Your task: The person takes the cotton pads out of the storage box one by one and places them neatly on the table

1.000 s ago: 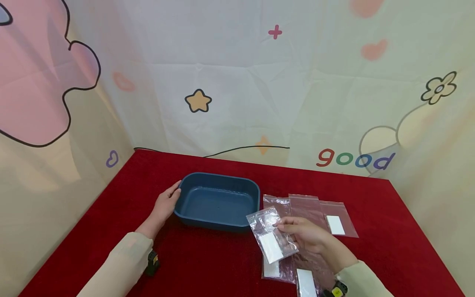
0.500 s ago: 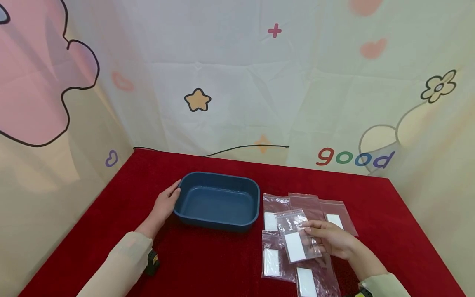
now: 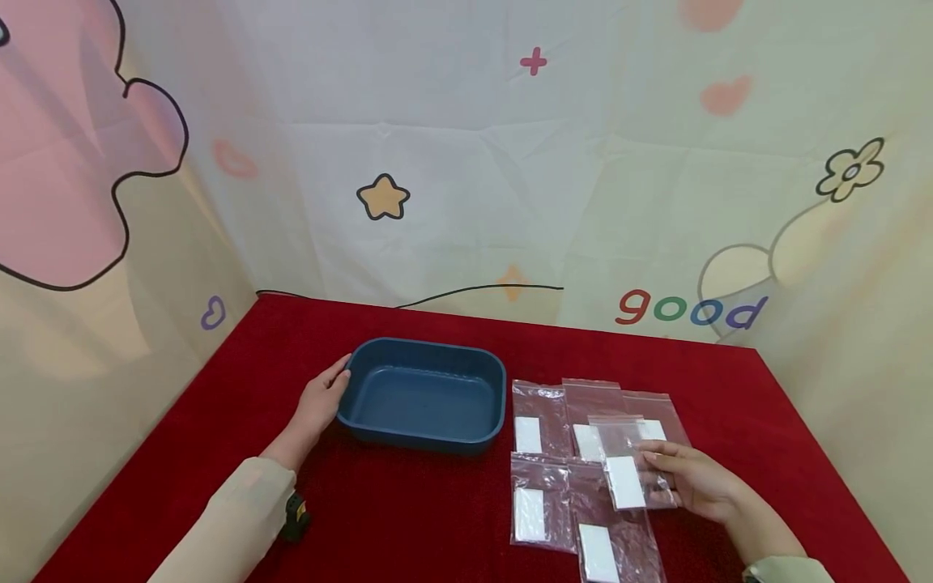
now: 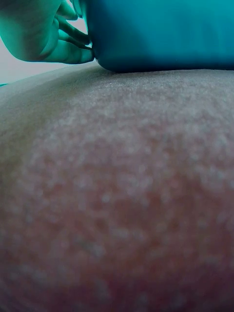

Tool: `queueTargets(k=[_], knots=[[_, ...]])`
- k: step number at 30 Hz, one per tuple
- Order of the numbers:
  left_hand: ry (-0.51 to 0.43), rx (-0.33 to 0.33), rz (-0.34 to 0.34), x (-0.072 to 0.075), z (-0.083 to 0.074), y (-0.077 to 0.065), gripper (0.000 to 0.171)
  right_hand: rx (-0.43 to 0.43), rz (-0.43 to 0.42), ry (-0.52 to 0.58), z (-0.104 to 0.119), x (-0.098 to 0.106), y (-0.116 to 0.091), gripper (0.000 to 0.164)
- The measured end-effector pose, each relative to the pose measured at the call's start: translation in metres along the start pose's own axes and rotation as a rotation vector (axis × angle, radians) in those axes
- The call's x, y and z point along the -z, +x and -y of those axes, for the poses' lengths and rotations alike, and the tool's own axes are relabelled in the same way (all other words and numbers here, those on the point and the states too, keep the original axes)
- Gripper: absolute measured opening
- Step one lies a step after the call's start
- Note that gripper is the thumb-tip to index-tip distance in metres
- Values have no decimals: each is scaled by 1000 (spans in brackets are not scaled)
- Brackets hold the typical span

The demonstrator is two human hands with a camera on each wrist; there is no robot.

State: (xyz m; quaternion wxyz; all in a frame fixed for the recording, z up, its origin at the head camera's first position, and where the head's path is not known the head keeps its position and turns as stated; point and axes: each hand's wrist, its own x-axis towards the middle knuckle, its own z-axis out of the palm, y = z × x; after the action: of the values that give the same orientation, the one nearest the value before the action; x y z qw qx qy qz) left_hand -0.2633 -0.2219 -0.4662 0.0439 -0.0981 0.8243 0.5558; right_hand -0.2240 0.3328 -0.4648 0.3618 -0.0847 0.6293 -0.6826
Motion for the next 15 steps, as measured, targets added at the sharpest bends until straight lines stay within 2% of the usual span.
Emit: queueTargets(k=[6,15], knots=[[-2,-3,7,-1,0,0,53,20,12,34,-4,14,-13,37],[-2,-1,8,-4,-1,0,53,-40,-58,-3,-7,30,-35,36]])
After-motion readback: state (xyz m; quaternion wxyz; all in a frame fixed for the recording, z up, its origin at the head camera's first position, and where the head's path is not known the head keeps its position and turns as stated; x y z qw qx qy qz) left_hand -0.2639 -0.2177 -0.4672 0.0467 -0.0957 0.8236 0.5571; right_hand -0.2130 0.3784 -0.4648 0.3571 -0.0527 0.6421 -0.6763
